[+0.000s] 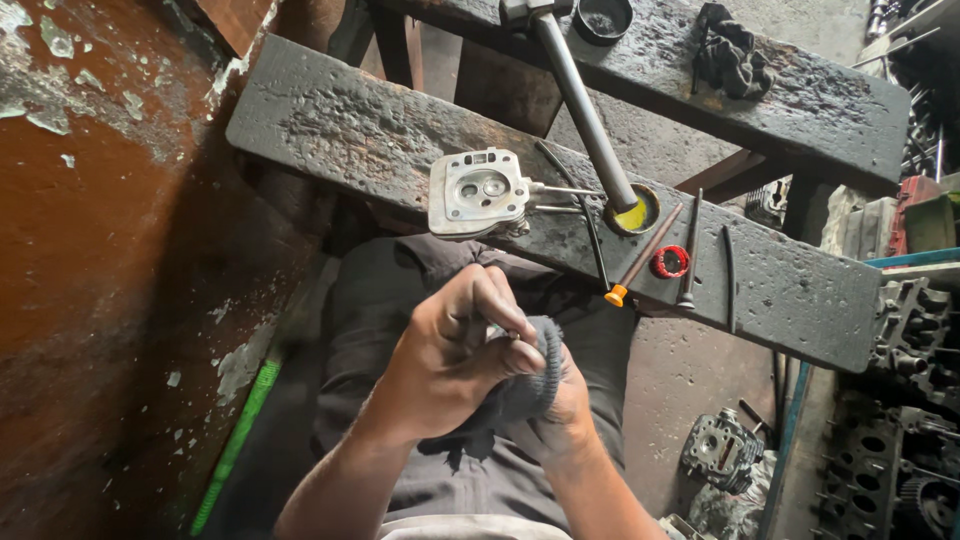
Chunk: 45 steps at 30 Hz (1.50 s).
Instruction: The person cleans a metal engine part on a workbench using a rag and a small brush. They wipe the part, dip the brush into a yellow liquid, and scrub the interior surfaces. The person also wipes their hands and the part repeatedly.
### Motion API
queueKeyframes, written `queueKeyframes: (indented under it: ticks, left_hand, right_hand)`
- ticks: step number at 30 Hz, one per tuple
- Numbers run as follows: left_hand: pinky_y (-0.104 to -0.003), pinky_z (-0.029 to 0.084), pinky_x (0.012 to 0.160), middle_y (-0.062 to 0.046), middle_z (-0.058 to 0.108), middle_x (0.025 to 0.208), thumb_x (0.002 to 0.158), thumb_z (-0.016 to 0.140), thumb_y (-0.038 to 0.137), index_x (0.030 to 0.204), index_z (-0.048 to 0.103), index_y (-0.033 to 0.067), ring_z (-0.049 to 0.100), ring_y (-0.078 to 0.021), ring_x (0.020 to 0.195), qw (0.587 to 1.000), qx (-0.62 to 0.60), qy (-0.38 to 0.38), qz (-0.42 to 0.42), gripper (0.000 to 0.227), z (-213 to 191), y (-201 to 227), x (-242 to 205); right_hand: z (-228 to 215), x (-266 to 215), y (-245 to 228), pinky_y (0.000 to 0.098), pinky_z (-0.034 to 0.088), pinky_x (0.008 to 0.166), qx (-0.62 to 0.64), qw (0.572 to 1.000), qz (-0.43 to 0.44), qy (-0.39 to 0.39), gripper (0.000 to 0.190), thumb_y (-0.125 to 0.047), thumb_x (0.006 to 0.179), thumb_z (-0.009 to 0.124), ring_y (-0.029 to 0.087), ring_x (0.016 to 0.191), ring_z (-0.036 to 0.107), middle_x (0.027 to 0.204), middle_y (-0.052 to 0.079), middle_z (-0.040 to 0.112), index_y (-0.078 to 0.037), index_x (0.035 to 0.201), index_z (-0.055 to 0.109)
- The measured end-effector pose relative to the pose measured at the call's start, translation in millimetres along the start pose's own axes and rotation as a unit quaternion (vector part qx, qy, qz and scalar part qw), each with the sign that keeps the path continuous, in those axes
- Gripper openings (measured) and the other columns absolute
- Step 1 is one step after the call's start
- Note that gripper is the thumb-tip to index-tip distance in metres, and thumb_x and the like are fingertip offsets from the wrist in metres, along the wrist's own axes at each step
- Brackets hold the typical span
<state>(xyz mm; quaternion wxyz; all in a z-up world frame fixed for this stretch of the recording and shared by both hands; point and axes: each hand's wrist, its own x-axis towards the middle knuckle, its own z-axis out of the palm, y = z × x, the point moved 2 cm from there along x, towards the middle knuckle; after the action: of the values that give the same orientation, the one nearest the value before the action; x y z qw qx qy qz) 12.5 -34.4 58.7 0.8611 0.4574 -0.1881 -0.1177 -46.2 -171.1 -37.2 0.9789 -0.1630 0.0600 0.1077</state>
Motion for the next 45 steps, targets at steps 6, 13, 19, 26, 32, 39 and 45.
queueKeyframes:
  ticks: [6,13,19,26,32,39,45]
  left_hand:
    - [-0.032,0.062,0.082,-0.012,0.075,0.097,0.093,0.065,-0.008,0.106,0.067,-0.0077,0.074,-0.0165,0.09,0.994,-0.029,0.108,-0.015,0.013,0,6,4]
    - [-0.025,0.057,0.082,-0.007,0.071,0.094,0.104,0.061,-0.002,0.11,0.066,-0.0046,0.067,-0.0101,0.087,0.99,0.038,0.124,-0.047,0.008,5,1,-1]
    - [-0.02,0.05,0.08,-0.001,0.06,0.096,0.101,0.069,0.0,0.105,0.058,0.0005,0.057,-0.0039,0.088,0.994,0.068,0.081,-0.003,0.012,8,5,-8]
    - [-0.02,0.05,0.065,-0.002,0.064,0.082,0.091,0.08,-0.002,0.092,0.062,-0.0021,0.061,-0.0038,0.076,0.985,0.115,0.13,-0.009,0.018,11,13,-3]
    - [-0.023,0.06,0.081,-0.01,0.076,0.092,0.093,0.07,-0.01,0.103,0.071,-0.0074,0.073,-0.011,0.09,0.985,0.131,0.101,-0.051,0.011,6,26,-4]
    - [-0.025,0.061,0.087,-0.011,0.076,0.098,0.094,0.055,-0.018,0.107,0.071,-0.0068,0.074,-0.0129,0.094,0.988,0.134,0.054,-0.06,0.023,12,33,-8]
    - [-0.023,0.058,0.083,-0.004,0.064,0.095,0.092,0.059,-0.02,0.101,0.063,-0.0038,0.067,-0.0078,0.091,0.99,0.112,0.024,-0.08,0.019,14,25,-10]
  right_hand:
    - [24,7,-16,0.0346,0.053,0.096,-0.166,0.976,-0.124,0.074,0.039,0.0,0.087,0.073,0.018,0.105,0.066,0.118,0.01,0.067,0.001,0.125,0.063]
    - [26,1,-13,0.0375,0.056,0.092,-0.073,0.986,-0.147,-0.013,0.03,0.005,0.092,0.077,0.021,0.102,0.065,0.113,0.012,0.069,-0.01,0.114,0.062]
    - [19,-2,-11,0.0347,0.057,0.087,-0.07,0.987,-0.142,0.006,0.033,0.001,0.092,0.077,0.021,0.098,0.066,0.11,0.013,0.069,-0.01,0.118,0.061]
    - [18,-5,-12,0.0283,0.054,0.076,-0.155,0.986,-0.059,0.008,0.045,0.0,0.093,0.083,0.015,0.098,0.063,0.115,0.008,0.063,-0.007,0.127,0.053]
    - [15,-9,-14,0.031,0.054,0.091,-0.168,0.985,-0.038,-0.009,0.049,-0.004,0.088,0.082,0.015,0.108,0.064,0.118,0.006,0.063,-0.007,0.13,0.056]
    - [-13,-16,-5,0.0329,0.055,0.092,-0.139,0.988,-0.023,0.064,0.04,0.0,0.079,0.076,0.016,0.106,0.065,0.116,0.005,0.068,-0.012,0.115,0.067]
    - [-24,-20,-1,0.0328,0.052,0.09,-0.098,0.995,-0.035,-0.005,0.012,-0.002,0.101,0.072,0.017,0.102,0.061,0.113,0.008,0.064,-0.005,0.109,0.064]
